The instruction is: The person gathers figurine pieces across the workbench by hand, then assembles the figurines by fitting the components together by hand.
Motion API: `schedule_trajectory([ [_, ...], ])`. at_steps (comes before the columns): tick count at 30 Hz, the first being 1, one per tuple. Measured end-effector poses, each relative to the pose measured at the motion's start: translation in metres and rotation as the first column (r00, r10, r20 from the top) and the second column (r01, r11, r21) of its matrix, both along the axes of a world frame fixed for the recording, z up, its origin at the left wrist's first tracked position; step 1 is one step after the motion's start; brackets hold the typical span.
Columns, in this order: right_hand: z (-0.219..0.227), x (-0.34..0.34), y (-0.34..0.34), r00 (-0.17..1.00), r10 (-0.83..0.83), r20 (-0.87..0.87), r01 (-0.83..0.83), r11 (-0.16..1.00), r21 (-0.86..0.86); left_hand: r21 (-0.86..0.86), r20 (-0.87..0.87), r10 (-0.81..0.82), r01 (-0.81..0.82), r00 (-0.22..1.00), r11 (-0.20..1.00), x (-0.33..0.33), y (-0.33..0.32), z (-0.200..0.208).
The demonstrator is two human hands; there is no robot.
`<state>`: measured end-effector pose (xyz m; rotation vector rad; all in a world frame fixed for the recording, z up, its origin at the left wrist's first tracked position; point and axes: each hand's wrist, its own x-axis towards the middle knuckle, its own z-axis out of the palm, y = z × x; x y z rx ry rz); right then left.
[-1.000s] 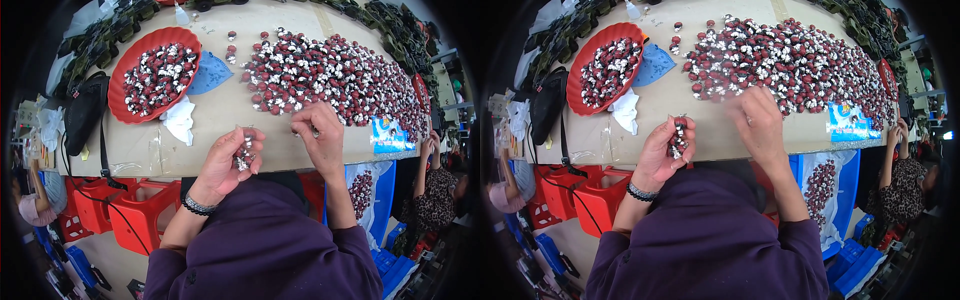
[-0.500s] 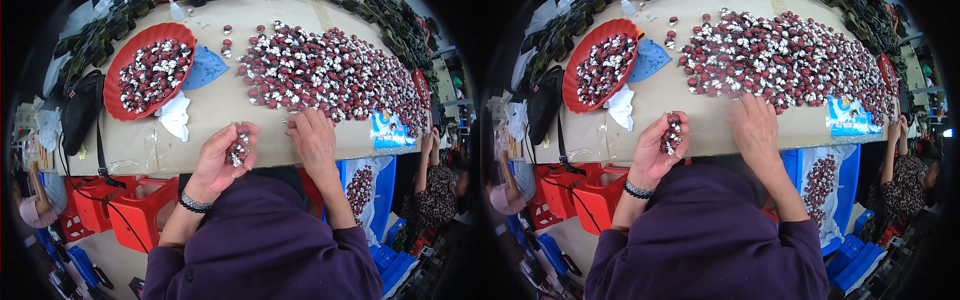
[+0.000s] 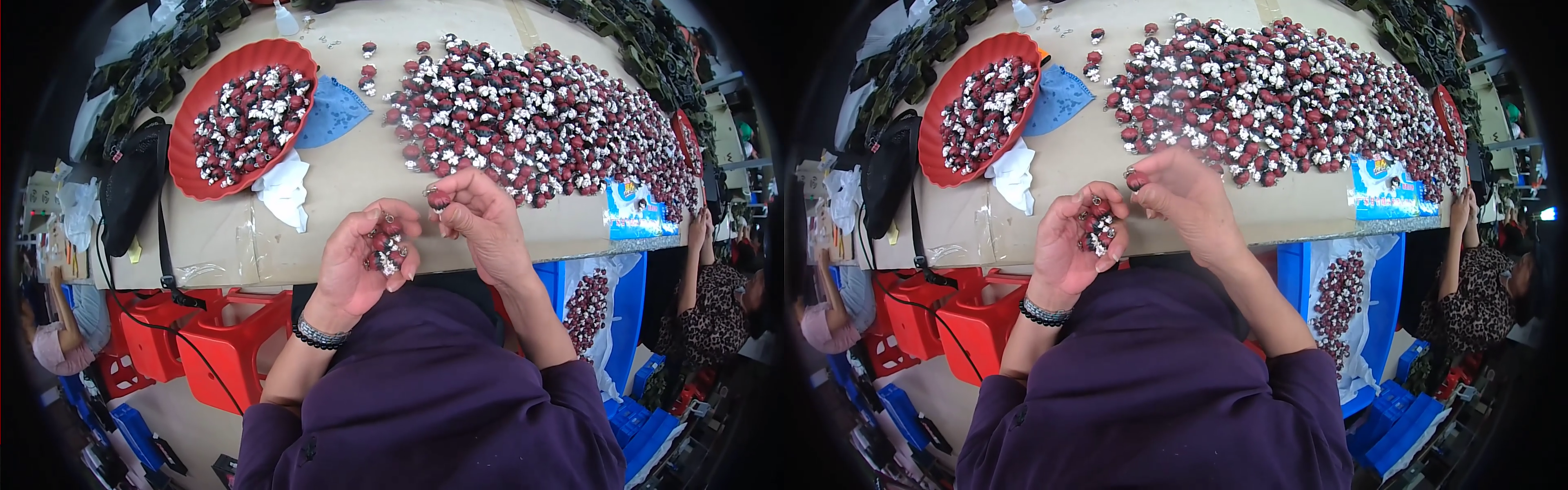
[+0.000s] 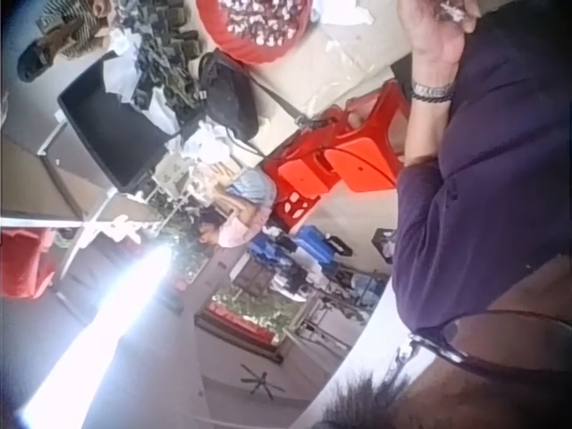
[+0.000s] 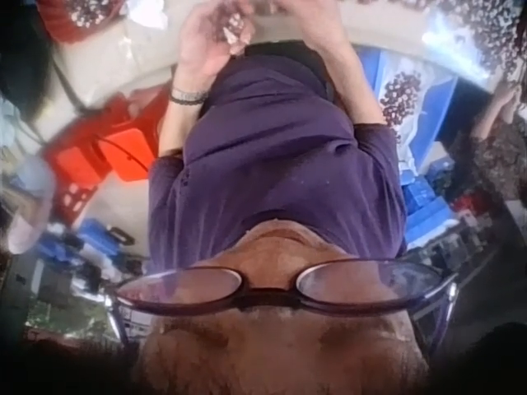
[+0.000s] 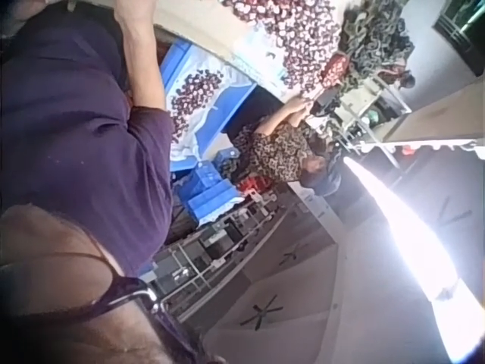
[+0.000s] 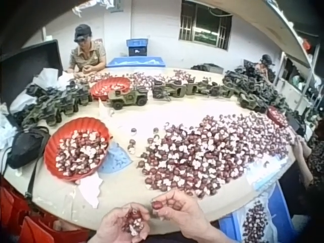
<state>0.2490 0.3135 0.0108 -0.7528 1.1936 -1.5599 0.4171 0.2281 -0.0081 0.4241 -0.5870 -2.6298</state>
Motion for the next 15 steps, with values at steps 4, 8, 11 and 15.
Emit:
schedule_trajectory([
  [4,0.005,0.003,0.001,0.995,0.055,0.081,-0.06,0.996,0.068,-0.116,0.096,0.091,-0.08,0.991,0.99,-0.001,0.006,0.004],
  [8,0.003,0.009,0.0,0.998,0.041,0.05,-0.042,0.999,0.022,-0.148,0.118,0.132,-0.114,0.984,0.982,-0.006,0.01,0.01],
  [11,0.003,0.011,0.001,0.995,0.033,0.093,-0.036,0.999,0.029,-0.191,0.11,0.156,-0.133,0.982,0.973,-0.009,0.012,0.008],
  [15,0.005,0.016,0.003,0.997,0.034,0.074,-0.034,0.999,0.001,-0.212,0.142,0.14,-0.108,0.98,0.971,-0.009,0.015,0.008],
])
